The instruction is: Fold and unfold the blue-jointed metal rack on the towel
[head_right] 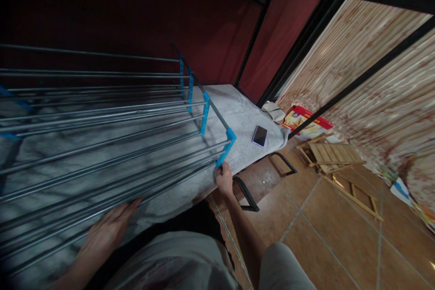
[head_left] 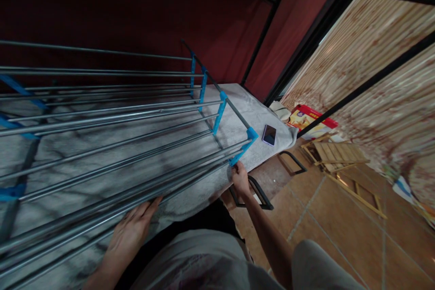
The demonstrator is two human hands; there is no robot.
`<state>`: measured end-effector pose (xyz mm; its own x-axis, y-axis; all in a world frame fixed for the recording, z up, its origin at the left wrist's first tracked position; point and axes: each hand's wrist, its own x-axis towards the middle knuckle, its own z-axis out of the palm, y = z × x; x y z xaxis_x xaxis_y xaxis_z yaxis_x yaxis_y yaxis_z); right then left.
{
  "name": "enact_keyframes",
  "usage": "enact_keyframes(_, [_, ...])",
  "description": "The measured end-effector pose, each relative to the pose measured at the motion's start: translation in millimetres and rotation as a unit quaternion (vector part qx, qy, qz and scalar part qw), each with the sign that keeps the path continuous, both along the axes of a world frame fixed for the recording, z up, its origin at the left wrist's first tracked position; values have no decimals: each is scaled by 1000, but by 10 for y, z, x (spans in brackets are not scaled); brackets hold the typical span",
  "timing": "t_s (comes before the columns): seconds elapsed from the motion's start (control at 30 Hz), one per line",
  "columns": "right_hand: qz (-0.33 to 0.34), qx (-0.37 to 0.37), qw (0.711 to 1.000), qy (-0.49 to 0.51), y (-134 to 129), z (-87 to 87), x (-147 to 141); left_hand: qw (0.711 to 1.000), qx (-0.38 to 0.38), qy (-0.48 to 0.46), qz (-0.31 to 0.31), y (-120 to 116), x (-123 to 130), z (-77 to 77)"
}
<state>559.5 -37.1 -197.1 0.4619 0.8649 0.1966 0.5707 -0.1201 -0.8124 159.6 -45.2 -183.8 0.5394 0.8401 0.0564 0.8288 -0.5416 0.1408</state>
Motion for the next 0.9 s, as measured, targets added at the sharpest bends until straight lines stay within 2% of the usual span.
enact_keyframes(0.37, [-22,-23,999,-17,3,97,-28,1000,17,2,-12,6,68,9])
enact_keyframes(0.53, [-18,-34,999,-20,10,135,-14,1000,-8,-8,1,15,82,30])
enact_keyframes(0.77, [-3,-39,999,-15,19,141,42,999,-42,-1,4,8,112,155])
enact_keyframes(0.9, [6,-47,999,-11,36,147,95,999,-44,-8,-1,15,99,148])
